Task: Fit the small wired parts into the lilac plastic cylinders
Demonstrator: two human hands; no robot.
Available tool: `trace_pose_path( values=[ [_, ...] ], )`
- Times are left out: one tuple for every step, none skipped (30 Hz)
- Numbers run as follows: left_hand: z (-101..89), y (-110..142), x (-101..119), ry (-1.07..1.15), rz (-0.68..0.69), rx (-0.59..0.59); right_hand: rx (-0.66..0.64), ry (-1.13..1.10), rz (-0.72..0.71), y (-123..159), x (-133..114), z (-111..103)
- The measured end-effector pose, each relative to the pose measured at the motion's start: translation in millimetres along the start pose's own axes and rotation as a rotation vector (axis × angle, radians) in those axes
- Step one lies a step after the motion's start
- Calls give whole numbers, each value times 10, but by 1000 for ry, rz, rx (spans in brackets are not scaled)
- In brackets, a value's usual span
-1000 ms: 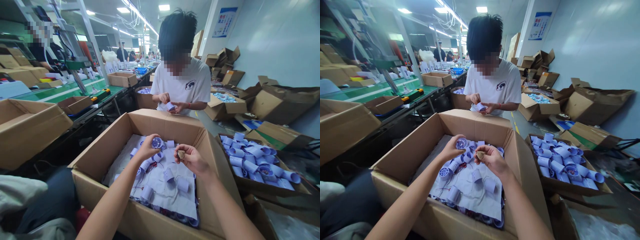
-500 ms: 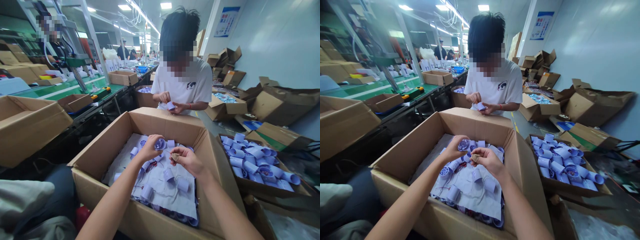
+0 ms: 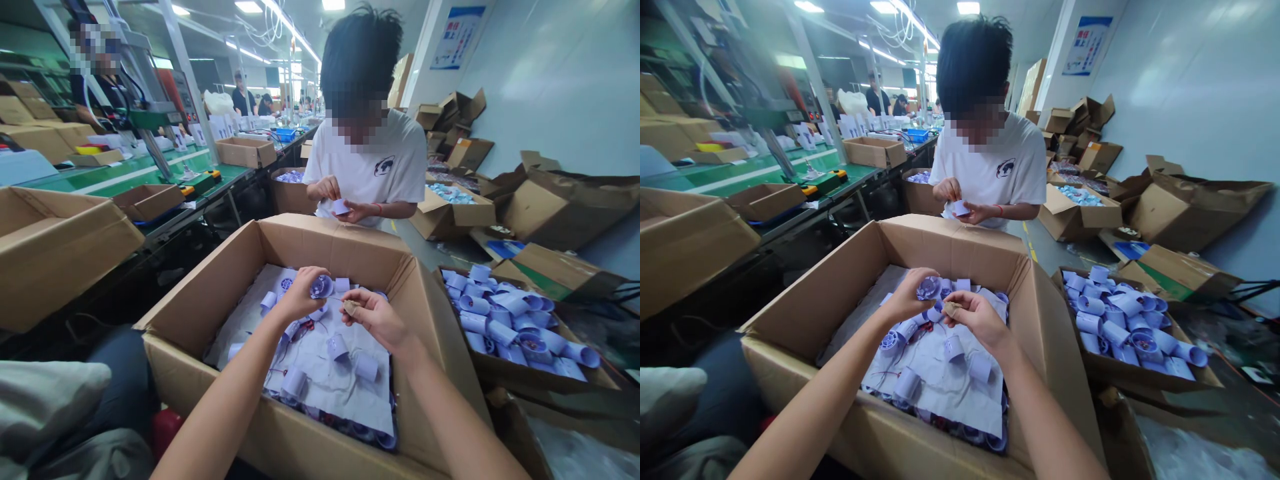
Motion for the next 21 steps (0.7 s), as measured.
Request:
trace_pose_path(
  values=[
    [2, 3, 2, -1, 7, -8, 14, 11, -10, -6, 7, -4],
    [7, 6, 3, -2, 14, -16, 30, 24, -20, -12, 16, -8],
    [15, 11, 3, -3, 22, -28, 52, 39, -35, -19, 25, -11],
    [26, 15, 2, -7, 29, -44, 77, 56, -54, -26, 32, -13],
    [39, 20, 0, -13, 34, -64, 103, 73, -76, -32, 37, -13],
    [55, 25, -3, -20, 37, -87, 126, 87, -99, -36, 39, -12],
    [72, 28, -7, -27, 40, -109, 143, 98, -120, -37, 38, -9],
    [87, 31, -11, -33, 43, -129, 152, 106, -137, -36, 35, -5],
    [100, 33, -15, -37, 43, -143, 155, 110, -150, -32, 29, -1],
    [110, 33, -19, -38, 42, -151, 156, 109, -163, -26, 21, 1],
    [116, 32, -24, -38, 39, -154, 160, 107, -180, -17, 12, 0],
    [118, 31, -29, -37, 32, -155, 169, 104, -200, -8, 3, -5],
    [117, 29, -34, -35, 24, -154, 181, 104, -221, 2, -5, -12],
    [113, 27, -39, -32, 13, -153, 195, 106, -243, 12, -12, -22],
    [108, 25, -43, -28, 2, -151, 207, 113, -264, 19, -19, -33],
    [103, 23, -47, -23, -10, -148, 215, 127, -281, 25, -26, -42],
    [98, 21, -50, -16, -21, -144, 219, 147, -292, 30, -32, -48],
    [93, 20, -51, -10, -30, -138, 218, 173, -298, 32, -38, -51],
    [89, 19, -51, -3, -39, -129, 213, 206, -297, 34, -42, -48],
    [85, 18, -49, 2, -45, -118, 204, 243, -291, 35, -45, -42],
    [82, 17, -48, 6, -50, -107, 191, 280, -284, 35, -45, -33]
  ],
)
Point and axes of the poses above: each hand's wrist, its own y-axis away from the middle knuckle, its own z-axis out of the palm, x = y × z, the point moved 1 cm from there along -y, towards the middle knuckle, and after that the axes turned 12 degrees about -z, right-handed, at the moved point
